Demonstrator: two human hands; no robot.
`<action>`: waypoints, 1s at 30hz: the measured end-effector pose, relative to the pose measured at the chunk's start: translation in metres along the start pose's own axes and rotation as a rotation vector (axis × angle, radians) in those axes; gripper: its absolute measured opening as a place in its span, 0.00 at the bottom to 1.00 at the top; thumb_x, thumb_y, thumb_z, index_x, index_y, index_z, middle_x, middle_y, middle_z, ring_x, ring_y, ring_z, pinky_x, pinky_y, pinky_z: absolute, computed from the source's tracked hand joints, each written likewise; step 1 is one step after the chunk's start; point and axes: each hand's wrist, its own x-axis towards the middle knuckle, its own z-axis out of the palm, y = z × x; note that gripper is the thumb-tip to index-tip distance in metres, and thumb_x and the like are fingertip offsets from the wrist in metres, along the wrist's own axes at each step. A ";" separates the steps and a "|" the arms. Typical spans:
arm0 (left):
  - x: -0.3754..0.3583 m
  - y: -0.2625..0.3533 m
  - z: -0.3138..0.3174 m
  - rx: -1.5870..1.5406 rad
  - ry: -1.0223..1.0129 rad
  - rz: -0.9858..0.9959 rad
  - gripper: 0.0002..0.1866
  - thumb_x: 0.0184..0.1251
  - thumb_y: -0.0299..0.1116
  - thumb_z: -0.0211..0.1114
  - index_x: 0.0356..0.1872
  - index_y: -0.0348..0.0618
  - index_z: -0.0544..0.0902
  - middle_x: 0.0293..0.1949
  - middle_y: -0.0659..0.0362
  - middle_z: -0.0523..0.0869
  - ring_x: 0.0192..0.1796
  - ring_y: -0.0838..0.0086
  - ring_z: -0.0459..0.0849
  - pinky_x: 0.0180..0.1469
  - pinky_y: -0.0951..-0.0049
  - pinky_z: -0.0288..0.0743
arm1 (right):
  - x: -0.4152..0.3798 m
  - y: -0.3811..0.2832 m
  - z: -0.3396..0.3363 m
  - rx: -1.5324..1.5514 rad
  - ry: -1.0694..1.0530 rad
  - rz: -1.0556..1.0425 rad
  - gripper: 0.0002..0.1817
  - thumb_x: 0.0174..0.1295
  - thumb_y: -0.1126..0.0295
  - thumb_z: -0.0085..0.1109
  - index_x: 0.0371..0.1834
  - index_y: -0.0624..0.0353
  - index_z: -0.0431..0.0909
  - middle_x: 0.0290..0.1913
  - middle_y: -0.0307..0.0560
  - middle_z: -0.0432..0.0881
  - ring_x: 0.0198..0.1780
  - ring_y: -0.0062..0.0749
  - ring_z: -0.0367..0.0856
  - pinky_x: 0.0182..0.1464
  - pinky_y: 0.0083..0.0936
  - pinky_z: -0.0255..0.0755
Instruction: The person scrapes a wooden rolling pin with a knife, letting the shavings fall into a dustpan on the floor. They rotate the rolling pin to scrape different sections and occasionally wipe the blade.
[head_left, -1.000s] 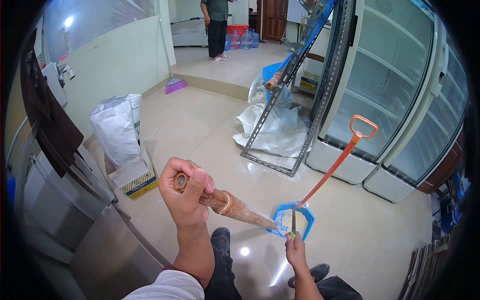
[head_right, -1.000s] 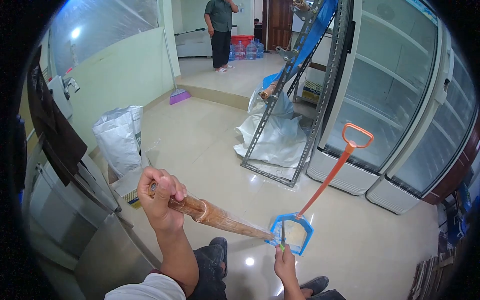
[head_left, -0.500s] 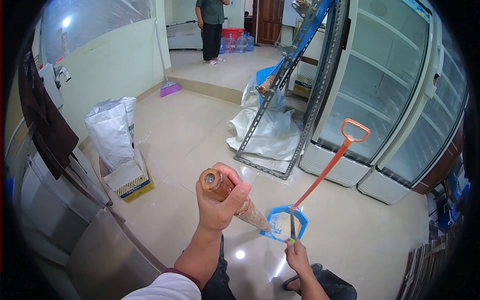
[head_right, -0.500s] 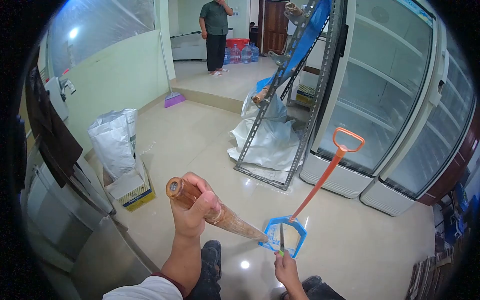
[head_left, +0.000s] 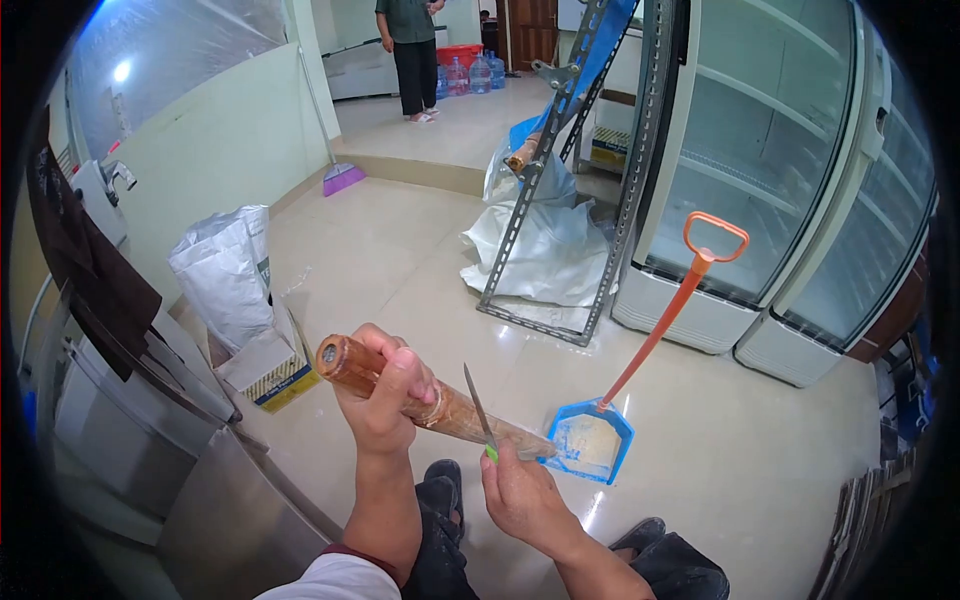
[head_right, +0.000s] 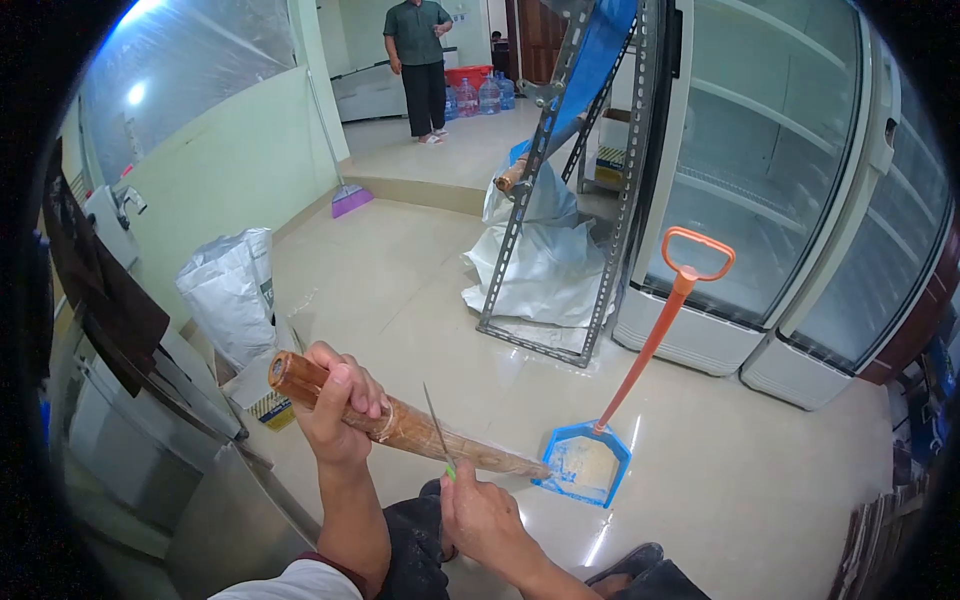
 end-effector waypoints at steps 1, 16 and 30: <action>0.001 0.000 0.000 0.002 0.009 0.000 0.08 0.62 0.30 0.55 0.28 0.44 0.65 0.14 0.63 0.67 0.15 0.80 0.68 0.22 0.78 0.69 | 0.000 0.006 0.004 0.002 0.005 0.000 0.10 0.63 0.70 0.45 0.38 0.68 0.63 0.17 0.63 0.73 0.23 0.62 0.73 0.28 0.51 0.64; 0.013 -0.010 -0.037 -0.090 0.027 -0.061 0.09 0.66 0.34 0.50 0.26 0.47 0.65 0.15 0.65 0.66 0.17 0.79 0.67 0.25 0.76 0.67 | -0.024 0.239 0.111 -0.109 -0.138 0.476 0.15 0.63 0.63 0.42 0.40 0.66 0.65 0.27 0.70 0.76 0.32 0.65 0.76 0.38 0.54 0.69; 0.012 -0.017 -0.045 -0.149 -0.249 -0.043 0.08 0.67 0.34 0.45 0.27 0.47 0.63 0.15 0.63 0.67 0.18 0.77 0.68 0.29 0.74 0.68 | 0.017 0.007 0.008 0.014 -0.255 0.003 0.14 0.61 0.70 0.42 0.45 0.70 0.60 0.23 0.63 0.78 0.29 0.58 0.79 0.33 0.49 0.71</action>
